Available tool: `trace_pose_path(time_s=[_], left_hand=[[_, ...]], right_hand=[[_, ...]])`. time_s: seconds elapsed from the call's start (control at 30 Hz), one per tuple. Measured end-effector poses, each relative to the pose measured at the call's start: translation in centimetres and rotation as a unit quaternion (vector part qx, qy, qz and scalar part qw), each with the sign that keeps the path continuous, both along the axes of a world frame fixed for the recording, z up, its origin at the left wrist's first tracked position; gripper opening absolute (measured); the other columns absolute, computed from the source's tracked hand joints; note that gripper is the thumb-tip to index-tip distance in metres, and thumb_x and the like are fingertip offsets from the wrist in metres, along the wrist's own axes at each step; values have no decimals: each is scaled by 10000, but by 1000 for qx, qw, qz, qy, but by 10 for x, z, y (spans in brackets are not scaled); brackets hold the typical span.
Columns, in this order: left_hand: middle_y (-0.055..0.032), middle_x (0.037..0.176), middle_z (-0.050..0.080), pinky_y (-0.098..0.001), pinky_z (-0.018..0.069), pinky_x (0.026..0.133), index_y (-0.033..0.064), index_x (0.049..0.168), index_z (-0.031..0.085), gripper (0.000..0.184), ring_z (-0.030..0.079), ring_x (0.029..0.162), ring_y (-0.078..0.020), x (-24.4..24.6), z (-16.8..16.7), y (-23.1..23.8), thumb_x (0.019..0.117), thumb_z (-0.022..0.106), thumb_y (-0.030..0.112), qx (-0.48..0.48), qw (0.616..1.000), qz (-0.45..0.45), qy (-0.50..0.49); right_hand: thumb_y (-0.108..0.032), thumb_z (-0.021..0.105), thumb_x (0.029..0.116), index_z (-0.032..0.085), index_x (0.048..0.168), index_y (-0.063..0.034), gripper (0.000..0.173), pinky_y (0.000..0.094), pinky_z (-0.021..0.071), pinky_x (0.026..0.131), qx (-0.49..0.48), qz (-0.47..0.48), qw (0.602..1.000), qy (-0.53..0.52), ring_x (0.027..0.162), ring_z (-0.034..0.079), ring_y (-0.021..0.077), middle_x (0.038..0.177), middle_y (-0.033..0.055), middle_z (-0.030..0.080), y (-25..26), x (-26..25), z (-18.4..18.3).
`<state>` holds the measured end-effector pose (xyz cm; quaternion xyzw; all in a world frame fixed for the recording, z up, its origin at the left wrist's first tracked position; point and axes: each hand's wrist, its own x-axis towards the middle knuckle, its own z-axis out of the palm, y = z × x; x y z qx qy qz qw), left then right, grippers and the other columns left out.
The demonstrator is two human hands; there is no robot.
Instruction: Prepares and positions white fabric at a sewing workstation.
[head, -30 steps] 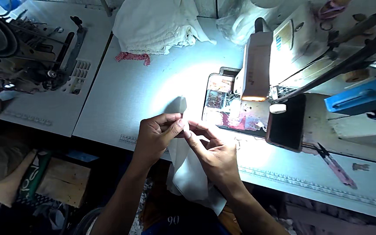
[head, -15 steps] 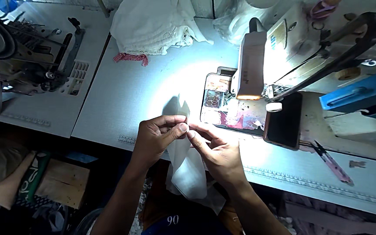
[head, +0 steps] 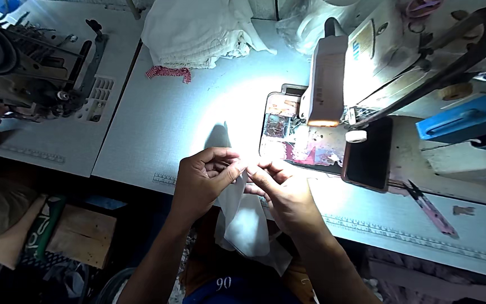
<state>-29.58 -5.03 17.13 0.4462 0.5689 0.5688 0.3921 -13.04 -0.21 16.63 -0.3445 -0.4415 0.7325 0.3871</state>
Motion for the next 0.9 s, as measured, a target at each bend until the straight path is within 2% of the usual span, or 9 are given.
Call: trace_pose_path(time_s=[0.13,0.37,0.53,0.7,0.8,0.9], left_hand=[[-65,903,754,-257,636,659,26,1101,742,249,722,714,-129,0,2,-1,860,774,-27,2,1000,5,10],[-53,948,756,-269,643,700,37,1106,743,258,732,774,-134,0,7,-7,854,770,-7,13,1000,1,25],[2,921,750,-258,638,697,75,1075,744,264,725,777,-108,5,9,-10,821,815,80,20,996,25,80],[59,860,724,-206,630,662,117,1015,781,157,708,737,-42,10,13,-12,861,749,107,7,986,47,159],[51,850,723,-210,637,669,107,1008,786,150,715,741,-48,11,14,-11,867,735,100,-5,987,40,155],[24,905,751,-235,641,694,86,1046,767,179,729,777,-74,11,15,-11,878,713,59,2,993,35,113]], right_hand=[[-14,627,984,701,968,-7,76,325,637,807,-98,33,993,65,831,731,156,900,109,718,4,2,1],[-6,608,986,732,957,8,128,324,632,814,-165,62,978,109,865,734,161,924,124,732,6,6,-2],[15,646,962,745,974,18,100,305,622,845,-117,60,986,103,885,725,145,951,121,735,3,4,-3],[12,672,946,757,992,25,98,292,616,843,-58,45,995,72,877,719,137,958,116,739,-2,6,-6],[10,653,950,738,967,20,87,285,616,811,-51,26,996,61,846,712,130,927,108,730,-4,5,-4],[9,621,961,708,952,8,87,282,620,781,-67,4,996,62,801,706,119,878,90,712,-7,5,-3]])
